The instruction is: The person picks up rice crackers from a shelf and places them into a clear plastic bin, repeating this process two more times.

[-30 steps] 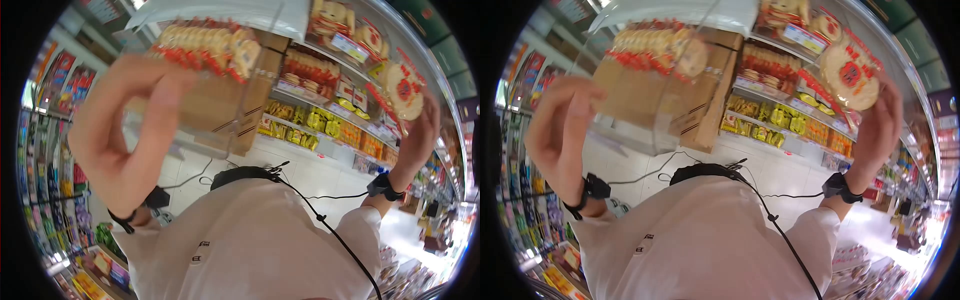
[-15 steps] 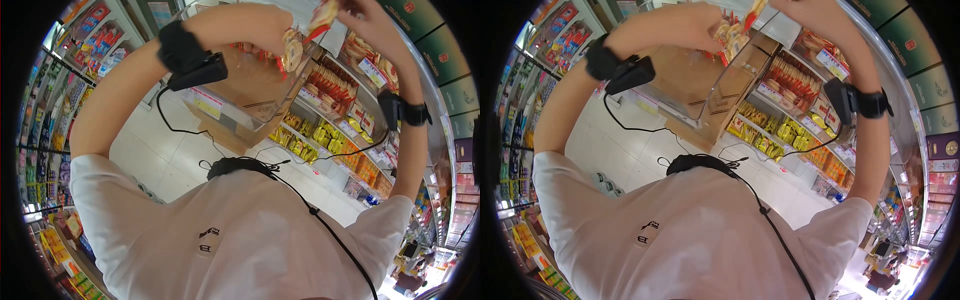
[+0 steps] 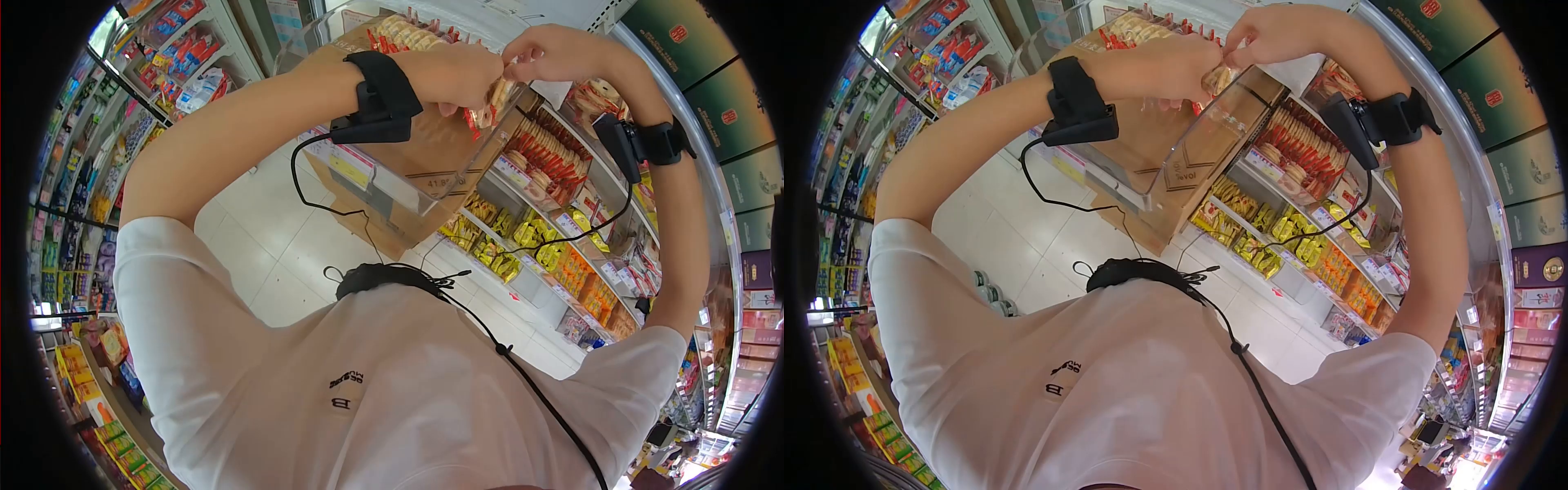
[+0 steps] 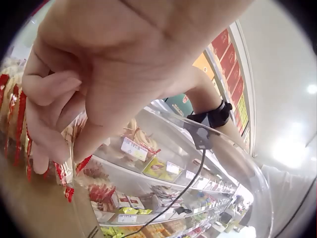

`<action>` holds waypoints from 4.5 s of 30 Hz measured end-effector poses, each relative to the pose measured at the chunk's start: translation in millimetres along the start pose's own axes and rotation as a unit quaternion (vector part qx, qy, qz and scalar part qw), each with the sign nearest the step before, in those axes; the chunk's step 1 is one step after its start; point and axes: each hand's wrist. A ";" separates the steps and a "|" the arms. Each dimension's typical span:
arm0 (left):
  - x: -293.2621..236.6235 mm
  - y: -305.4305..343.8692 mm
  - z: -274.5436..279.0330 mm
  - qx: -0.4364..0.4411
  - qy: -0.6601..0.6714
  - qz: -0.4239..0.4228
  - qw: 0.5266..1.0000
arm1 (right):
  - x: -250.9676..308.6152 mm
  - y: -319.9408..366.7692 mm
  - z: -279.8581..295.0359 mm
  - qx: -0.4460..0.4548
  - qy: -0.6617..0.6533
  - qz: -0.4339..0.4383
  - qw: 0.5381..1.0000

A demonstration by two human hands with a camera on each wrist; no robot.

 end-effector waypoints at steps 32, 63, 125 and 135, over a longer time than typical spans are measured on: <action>18.4 -11.8 -22.9 -0.182 -0.217 -0.239 0.929 | 75.6 171.0 -72.6 -0.462 -0.112 -0.027 0.880; 101.7 193.7 17.0 -0.522 0.202 0.114 0.821 | 144.2 119.3 -144.8 -0.527 -0.319 -0.248 0.748; 99.4 197.9 -38.3 -0.577 0.143 -0.130 0.793 | 89.2 -17.7 11.1 0.076 -0.202 -0.122 0.969; 99.8 194.4 -40.1 -0.581 0.145 -0.131 0.790 | 89.8 -25.3 -4.0 0.184 -0.118 -0.188 0.958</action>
Point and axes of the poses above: each hand's wrist, its own y-axis away from the middle knuckle, its own z-axis out of the back of the hand, x = y × z, and after that the axes turned 4 degrees about -x, right-handed
